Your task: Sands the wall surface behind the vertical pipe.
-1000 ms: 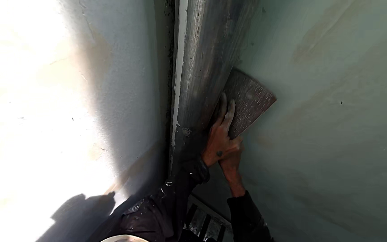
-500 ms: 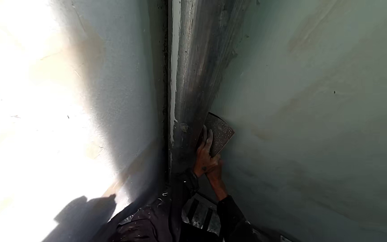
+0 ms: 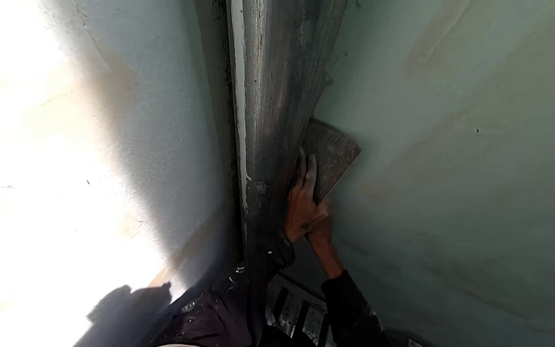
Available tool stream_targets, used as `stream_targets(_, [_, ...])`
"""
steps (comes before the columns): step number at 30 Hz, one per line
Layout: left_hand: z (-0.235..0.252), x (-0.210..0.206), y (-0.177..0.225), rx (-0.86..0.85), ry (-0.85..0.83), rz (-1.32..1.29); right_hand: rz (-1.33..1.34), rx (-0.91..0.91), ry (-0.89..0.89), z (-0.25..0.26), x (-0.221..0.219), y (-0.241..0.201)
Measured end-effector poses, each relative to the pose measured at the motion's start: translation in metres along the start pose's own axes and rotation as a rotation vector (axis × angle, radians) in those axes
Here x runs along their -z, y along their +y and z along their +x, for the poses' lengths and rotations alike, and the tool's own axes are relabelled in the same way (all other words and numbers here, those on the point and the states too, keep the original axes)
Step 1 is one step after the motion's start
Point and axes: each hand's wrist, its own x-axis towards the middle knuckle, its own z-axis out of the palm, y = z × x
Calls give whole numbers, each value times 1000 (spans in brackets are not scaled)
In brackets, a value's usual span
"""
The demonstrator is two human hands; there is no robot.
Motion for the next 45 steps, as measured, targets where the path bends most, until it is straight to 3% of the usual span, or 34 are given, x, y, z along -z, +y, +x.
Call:
stream_targets(2, [-25,-14,-17,90,48,-36,-34,31,12,-17,-4,12])
stream_targets(5, [18,6,28,61,43,-34,-24,141,79,26,27,-20])
stream_targets(7, [39,17,46,-43,22,-37,14,82,73,41,31,-28])
stream_targets(9, [11,-1,15,-62,17,-70,-1,-55,-22,17,10,2])
stream_targets(12, [-69,-31,-45,95,21,-91,-43,-120,-114,-45,-14,41])
stream_targets(15, [-28,-12,-10,77,58,-38,-2,118,66,-12,-1,19])
stream_targets(17, [26,13,33,-79,49,-7,49,182,148,28,20,-18])
stream_targets(19, [44,20,49,-133,24,-2,65,172,162,40,23,-22])
stream_targets(21, [10,0,11,-104,38,-8,46,46,64,10,-2,11])
stream_targets(23, [-60,-30,-47,62,24,3,-53,-76,-74,-41,-31,55])
stream_targets(25, [-116,-45,-80,233,-47,18,-78,-186,-178,-83,-47,81])
stream_targets(29, [-123,-32,-61,405,-193,51,-37,-195,-159,-103,-58,95])
stream_targets(32, [-120,-34,-59,345,-157,84,-15,-161,-144,-100,-55,97])
stream_targets(36, [-65,-32,-45,73,-5,88,31,-19,-3,-41,-25,53])
stream_targets(39, [31,1,30,-14,35,152,77,46,-18,31,25,-11])
stream_targets(41, [90,15,69,-137,116,181,63,162,-17,64,40,-17])
stream_targets(42, [109,20,84,-164,128,182,155,468,356,81,7,16])
stream_targets(43, [119,24,92,-166,125,173,162,383,230,81,21,9])
stream_targets(45, [118,19,80,-212,132,131,165,20,-112,70,58,-33])
